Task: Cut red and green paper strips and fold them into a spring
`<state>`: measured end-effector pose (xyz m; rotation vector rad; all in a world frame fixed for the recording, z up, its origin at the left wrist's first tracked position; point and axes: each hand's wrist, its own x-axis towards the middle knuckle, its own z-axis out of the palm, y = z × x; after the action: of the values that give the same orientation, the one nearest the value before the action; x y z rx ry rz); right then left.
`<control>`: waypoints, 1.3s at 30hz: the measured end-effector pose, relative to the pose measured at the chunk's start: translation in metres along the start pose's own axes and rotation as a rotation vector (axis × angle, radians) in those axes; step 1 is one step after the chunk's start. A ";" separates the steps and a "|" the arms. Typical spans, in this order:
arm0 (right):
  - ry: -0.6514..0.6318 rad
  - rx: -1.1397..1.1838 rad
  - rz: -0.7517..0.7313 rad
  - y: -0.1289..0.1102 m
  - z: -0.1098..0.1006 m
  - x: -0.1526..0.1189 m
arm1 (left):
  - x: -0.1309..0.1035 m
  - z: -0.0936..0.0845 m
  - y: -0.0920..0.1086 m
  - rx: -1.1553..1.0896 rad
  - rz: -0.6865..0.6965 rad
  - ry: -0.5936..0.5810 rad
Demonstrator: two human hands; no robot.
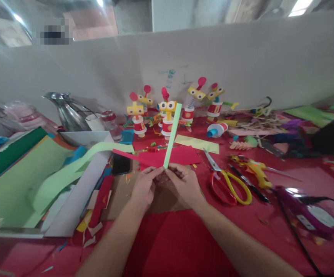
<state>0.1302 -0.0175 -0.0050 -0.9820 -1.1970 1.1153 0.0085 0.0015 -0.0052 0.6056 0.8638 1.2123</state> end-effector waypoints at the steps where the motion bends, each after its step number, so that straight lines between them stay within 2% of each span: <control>1: 0.010 0.007 -0.007 0.001 0.001 0.000 | -0.001 0.001 0.001 -0.002 -0.003 -0.003; 9: 0.061 0.075 0.030 0.006 0.002 0.001 | -0.004 0.001 -0.004 -0.039 0.042 -0.015; 14: 0.061 0.096 0.059 0.005 0.000 0.002 | -0.007 0.002 -0.002 0.040 0.079 -0.014; 19: 0.044 0.248 0.161 0.003 -0.004 0.005 | -0.005 -0.003 0.008 0.052 -0.024 -0.085; 23: -0.009 0.261 0.192 -0.001 -0.006 0.004 | -0.005 -0.005 0.009 -0.045 -0.130 -0.046; 29: -0.040 0.209 0.177 -0.006 -0.007 0.004 | -0.006 -0.001 0.007 -0.059 -0.135 0.020; 31: -0.034 0.210 0.183 -0.007 -0.007 0.005 | -0.007 -0.001 0.009 -0.051 -0.134 0.002; 34: 0.015 0.205 0.186 -0.005 -0.009 0.006 | -0.010 0.000 0.012 -0.022 -0.157 -0.094; 36: 0.032 0.189 0.181 -0.004 -0.009 0.007 | -0.012 0.002 0.012 0.029 -0.129 -0.138; 39: 0.013 0.160 0.167 -0.004 -0.009 0.006 | -0.013 0.004 0.008 0.120 0.012 -0.129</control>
<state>0.1397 -0.0123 -0.0015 -0.9768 -1.0126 1.3137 0.0060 -0.0084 0.0071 0.7787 0.8280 1.1252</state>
